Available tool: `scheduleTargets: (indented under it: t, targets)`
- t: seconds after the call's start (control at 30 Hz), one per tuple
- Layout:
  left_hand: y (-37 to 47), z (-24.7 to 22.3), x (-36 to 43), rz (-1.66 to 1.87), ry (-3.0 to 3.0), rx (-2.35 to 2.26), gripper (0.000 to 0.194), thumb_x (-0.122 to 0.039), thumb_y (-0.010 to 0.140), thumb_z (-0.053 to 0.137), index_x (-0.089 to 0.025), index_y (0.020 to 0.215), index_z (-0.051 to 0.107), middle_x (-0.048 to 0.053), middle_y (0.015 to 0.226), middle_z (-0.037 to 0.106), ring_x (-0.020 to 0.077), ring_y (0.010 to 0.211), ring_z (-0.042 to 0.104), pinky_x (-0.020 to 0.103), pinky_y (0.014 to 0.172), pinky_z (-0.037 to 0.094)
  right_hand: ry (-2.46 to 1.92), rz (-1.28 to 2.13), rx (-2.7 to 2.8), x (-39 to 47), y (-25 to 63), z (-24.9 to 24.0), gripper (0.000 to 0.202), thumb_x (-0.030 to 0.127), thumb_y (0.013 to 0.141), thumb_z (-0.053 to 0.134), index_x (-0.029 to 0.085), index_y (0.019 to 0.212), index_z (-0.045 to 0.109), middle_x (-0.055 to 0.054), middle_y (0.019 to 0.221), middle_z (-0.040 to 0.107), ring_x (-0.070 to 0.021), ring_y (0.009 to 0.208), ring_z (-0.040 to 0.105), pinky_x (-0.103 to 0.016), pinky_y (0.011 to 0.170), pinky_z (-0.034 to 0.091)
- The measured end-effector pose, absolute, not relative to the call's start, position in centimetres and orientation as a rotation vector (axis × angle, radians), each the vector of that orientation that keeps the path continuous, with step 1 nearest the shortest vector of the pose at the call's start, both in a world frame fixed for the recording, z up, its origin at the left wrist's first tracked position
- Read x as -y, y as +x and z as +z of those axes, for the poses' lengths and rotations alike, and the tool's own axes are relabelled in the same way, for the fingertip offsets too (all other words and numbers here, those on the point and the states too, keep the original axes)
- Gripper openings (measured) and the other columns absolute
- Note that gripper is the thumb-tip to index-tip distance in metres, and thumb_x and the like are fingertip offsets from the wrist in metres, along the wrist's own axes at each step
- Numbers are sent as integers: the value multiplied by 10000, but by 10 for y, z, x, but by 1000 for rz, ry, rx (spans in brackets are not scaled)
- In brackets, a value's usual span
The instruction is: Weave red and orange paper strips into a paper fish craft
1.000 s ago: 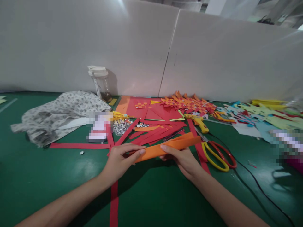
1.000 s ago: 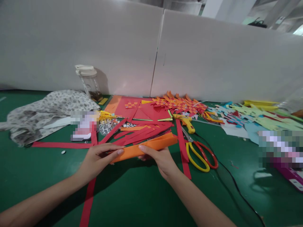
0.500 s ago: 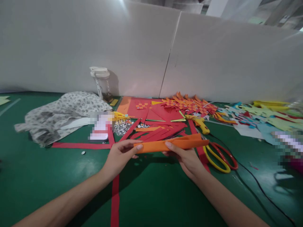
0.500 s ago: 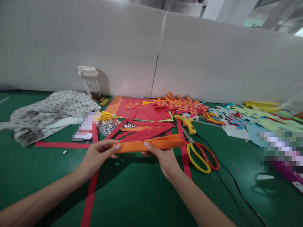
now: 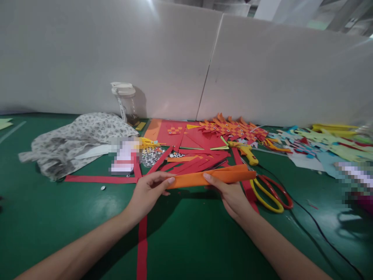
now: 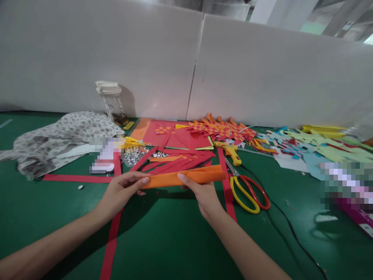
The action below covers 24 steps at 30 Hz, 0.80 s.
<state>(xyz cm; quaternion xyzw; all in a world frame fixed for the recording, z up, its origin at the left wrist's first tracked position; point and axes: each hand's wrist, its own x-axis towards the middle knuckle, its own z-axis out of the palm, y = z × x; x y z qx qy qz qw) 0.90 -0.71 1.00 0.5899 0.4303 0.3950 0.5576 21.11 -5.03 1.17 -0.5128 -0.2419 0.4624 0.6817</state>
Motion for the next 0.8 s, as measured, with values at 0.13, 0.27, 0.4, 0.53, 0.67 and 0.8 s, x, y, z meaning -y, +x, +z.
scheduleTargets:
  t: [0.13,0.27,0.4,0.53,0.67,0.8]
  targets:
    - [8,12,9,894,1505,-1001,196,-354,780,627,-187,878,656,10,749,667,116,673,629,182,531,534,-1149,1052,563,49,213,8,306,235,430,875,149,632,663,-1,637,659,-161,584,609,-298,548,546]
    - [8,14,13,882,1745,-1051,173,-336,809,600,-168,800,639,-1,699,654,94,606,598,174,524,489,-1185,1052,655,50,215,4,292,257,449,867,156,640,670,-10,635,668,-174,586,615,-327,596,540]
    - [9,16,17,881,1957,-1025,149,-316,819,601,-190,831,680,9,773,706,114,662,633,202,591,507,-1227,1069,834,55,211,5,261,299,496,843,164,647,677,-8,644,659,-177,622,607,-331,643,520]
    - [9,17,22,866,2060,-931,142,-285,834,596,-211,878,710,16,867,734,137,763,673,218,690,531,-1260,1138,986,63,203,9,234,330,554,808,164,674,696,-20,683,645,-184,684,597,-326,684,499]
    - [8,17,23,885,2101,-895,138,-270,841,593,-215,880,714,12,865,738,134,764,682,206,679,537,-1281,1133,1016,65,201,11,272,375,558,799,157,673,684,-41,699,636,-207,707,591,-351,697,489]
    - [8,16,21,935,2195,-837,137,-226,851,571,-203,895,700,9,858,735,115,754,678,187,673,530,-1286,1134,1017,64,202,11,283,384,547,806,162,670,683,-43,697,631,-201,699,584,-335,676,485]
